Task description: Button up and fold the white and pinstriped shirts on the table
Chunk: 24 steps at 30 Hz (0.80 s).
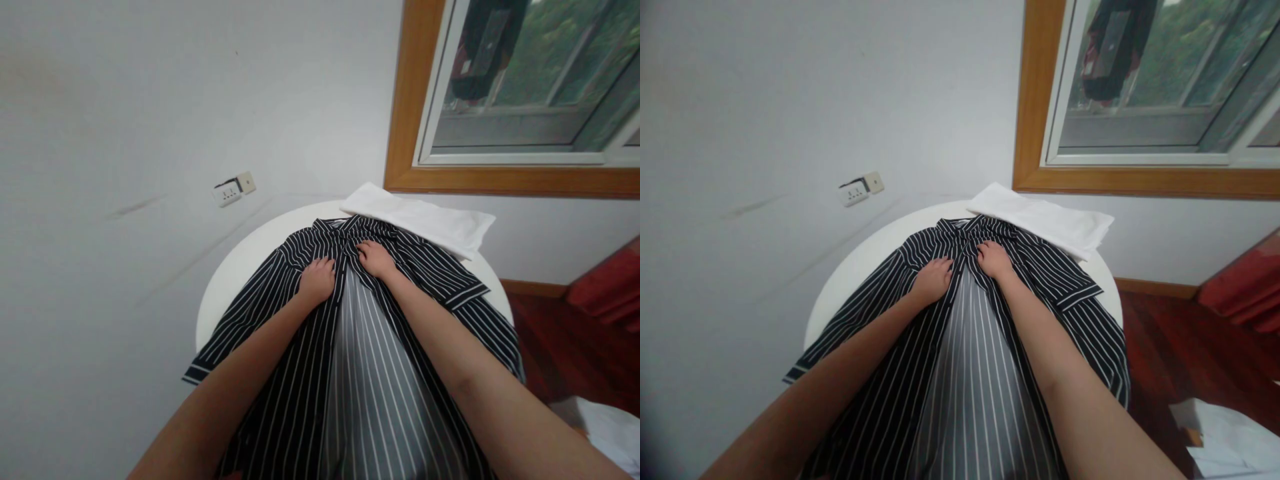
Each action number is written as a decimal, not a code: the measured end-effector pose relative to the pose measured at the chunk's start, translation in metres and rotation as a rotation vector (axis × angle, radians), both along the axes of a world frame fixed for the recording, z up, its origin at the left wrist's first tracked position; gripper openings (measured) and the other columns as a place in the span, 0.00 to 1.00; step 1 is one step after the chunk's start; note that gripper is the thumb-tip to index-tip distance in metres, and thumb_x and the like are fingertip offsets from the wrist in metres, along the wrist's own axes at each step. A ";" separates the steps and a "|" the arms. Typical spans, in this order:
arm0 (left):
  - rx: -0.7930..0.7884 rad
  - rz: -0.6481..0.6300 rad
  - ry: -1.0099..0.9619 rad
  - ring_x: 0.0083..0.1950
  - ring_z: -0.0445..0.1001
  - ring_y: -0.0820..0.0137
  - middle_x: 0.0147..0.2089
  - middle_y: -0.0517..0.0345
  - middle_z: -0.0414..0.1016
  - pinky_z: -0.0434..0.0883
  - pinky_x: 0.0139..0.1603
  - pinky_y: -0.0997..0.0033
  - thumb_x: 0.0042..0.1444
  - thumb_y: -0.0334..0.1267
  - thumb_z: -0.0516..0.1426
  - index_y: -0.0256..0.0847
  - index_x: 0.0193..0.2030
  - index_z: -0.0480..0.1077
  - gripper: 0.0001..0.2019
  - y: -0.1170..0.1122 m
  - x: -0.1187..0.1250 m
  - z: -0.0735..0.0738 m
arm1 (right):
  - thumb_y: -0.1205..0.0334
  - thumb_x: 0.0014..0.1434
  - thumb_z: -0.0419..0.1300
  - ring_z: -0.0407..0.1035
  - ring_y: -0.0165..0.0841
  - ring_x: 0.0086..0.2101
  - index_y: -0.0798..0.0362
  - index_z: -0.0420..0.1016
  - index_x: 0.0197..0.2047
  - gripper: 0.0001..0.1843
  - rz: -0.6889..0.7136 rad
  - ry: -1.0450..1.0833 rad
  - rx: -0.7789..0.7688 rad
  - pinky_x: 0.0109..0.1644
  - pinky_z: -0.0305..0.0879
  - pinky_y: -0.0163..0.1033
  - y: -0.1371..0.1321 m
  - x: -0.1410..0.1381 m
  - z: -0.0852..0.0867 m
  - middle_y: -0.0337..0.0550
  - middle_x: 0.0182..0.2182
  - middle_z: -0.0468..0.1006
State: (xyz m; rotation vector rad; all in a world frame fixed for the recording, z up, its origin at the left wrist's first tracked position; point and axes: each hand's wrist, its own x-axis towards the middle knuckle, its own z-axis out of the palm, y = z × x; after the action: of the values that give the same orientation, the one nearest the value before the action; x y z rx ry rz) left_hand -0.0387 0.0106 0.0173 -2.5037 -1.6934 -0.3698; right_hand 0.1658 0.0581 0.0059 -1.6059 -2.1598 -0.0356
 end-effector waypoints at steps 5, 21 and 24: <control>0.056 0.001 -0.076 0.65 0.61 0.60 0.64 0.45 0.65 0.57 0.65 0.55 0.63 0.37 0.47 0.39 0.60 0.66 0.20 0.008 -0.006 -0.011 | 0.70 0.60 0.51 0.65 0.37 0.52 0.55 0.74 0.54 0.21 0.035 0.037 0.015 0.59 0.57 0.40 -0.002 0.004 0.008 0.49 0.52 0.74; -0.148 0.042 -0.208 0.47 0.74 0.63 0.43 0.45 0.76 0.68 0.49 0.67 0.59 0.33 0.54 0.34 0.42 0.70 0.07 -0.005 0.028 0.018 | 0.64 0.53 0.62 0.68 0.33 0.36 0.56 0.72 0.48 0.18 0.053 0.127 -0.218 0.41 0.62 0.35 -0.072 -0.016 0.048 0.45 0.37 0.74; -0.117 0.080 -0.239 0.48 0.74 0.64 0.44 0.46 0.75 0.68 0.49 0.68 0.58 0.34 0.56 0.35 0.42 0.69 0.07 -0.006 0.028 0.010 | 0.63 0.53 0.62 0.68 0.33 0.36 0.56 0.72 0.47 0.17 -0.023 0.117 -0.204 0.41 0.62 0.35 -0.080 -0.019 0.036 0.49 0.41 0.73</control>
State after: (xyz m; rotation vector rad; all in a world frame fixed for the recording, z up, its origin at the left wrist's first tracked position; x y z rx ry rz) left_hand -0.0102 0.0043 0.0274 -2.5495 -1.9483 -0.6014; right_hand 0.1469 -0.0216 0.0420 -1.6979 -2.1116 0.2735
